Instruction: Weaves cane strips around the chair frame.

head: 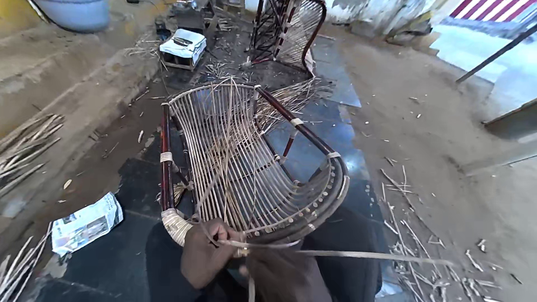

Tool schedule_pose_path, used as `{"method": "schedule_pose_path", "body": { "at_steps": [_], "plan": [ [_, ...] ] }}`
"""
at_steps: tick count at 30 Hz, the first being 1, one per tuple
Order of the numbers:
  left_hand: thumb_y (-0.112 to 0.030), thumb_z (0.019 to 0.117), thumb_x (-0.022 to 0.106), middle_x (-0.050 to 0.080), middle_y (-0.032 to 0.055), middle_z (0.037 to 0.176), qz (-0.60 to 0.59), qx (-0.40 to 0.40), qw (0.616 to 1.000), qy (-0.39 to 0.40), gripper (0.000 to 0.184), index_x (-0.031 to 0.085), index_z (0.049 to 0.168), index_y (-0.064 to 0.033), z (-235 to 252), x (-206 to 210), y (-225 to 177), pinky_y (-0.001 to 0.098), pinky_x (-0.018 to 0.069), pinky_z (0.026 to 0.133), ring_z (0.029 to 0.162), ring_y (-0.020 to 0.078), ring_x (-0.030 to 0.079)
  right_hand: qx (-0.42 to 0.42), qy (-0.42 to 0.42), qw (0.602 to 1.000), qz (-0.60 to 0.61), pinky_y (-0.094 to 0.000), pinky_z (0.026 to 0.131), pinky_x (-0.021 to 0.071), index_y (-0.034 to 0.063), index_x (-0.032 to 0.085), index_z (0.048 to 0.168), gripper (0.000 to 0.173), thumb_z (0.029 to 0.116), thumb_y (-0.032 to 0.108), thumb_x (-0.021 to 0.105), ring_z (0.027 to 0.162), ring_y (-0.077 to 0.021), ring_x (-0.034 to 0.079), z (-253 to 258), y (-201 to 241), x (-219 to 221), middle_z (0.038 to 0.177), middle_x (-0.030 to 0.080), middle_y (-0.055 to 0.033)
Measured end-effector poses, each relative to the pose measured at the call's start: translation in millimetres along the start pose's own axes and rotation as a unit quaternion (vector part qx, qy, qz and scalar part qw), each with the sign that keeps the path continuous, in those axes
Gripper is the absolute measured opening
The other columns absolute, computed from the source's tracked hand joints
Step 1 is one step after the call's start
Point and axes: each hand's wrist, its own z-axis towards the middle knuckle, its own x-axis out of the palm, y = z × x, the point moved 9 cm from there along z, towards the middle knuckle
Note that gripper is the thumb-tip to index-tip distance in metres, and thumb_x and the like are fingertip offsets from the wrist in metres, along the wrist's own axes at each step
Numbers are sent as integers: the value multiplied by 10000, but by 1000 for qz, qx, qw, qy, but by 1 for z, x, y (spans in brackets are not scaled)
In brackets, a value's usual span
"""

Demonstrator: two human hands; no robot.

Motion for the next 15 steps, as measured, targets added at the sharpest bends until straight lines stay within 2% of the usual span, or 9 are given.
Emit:
{"method": "schedule_pose_path", "body": {
  "at_steps": [2,4,5,6,7,8,10,11,15],
  "plan": [
    [-336,997,596,711,-13,695,7,-57,997,-60,329,686,761,-127,-4,-5,4,335,606,562,605,122,691,-52,53,997,-3,-447,685,620,140,745,878,134,948,209,653,856,-215,732,34,-26,14,945,747,-27],
    [-342,1083,396,676,31,637,-66,-94,988,-99,497,632,721,-97,3,-10,1,365,629,607,599,179,702,-37,145,988,24,-543,1052,500,174,795,892,175,946,260,652,1231,-245,639,58,-60,33,1170,753,15],
    [-361,1102,328,672,49,629,-108,-97,984,-106,554,597,695,-99,7,-13,1,390,646,645,613,209,716,-24,167,984,57,-499,1071,505,183,807,898,180,945,270,657,1231,-191,640,65,-71,41,1150,758,43],
    [-398,1109,286,677,61,647,-137,-96,980,-108,600,607,703,-94,9,-15,3,405,648,674,633,223,716,-15,171,981,86,-450,900,590,177,799,864,170,934,264,670,1030,-136,704,68,-77,47,1000,765,49],
    [-463,1110,269,702,67,691,-143,-91,980,-104,644,658,764,-84,7,-18,5,395,639,681,658,217,716,0,182,976,118,-436,693,600,165,772,818,170,928,248,672,794,-114,703,66,-82,54,826,732,44],
    [-525,1097,276,738,71,760,-142,-77,983,-85,667,709,881,-66,5,-19,5,377,635,693,697,201,725,21,204,969,140,-442,597,569,156,752,799,182,932,246,667,673,-118,670,64,-85,61,733,693,34],
    [-667,1016,396,760,62,955,-104,-27,994,-2,715,697,1159,-34,2,-15,1,364,629,792,855,173,731,61,242,956,153,-463,584,545,150,744,814,208,958,278,664,631,-138,642,59,-91,67,691,664,19],
    [-699,973,471,759,44,1046,-44,7,998,43,734,696,1200,-38,-2,-10,-3,369,619,848,945,152,724,73,247,954,155,-474,597,548,154,757,834,196,957,276,665,641,-142,648,58,-92,66,695,672,17],
    [-735,767,746,751,6,1107,231,166,957,55,614,775,1019,-176,-18,10,-24,432,596,932,1071,132,699,68,253,957,128,-479,549,520,161,701,751,259,951,310,631,611,-157,635,60,-90,69,643,631,18]
  ]
}}
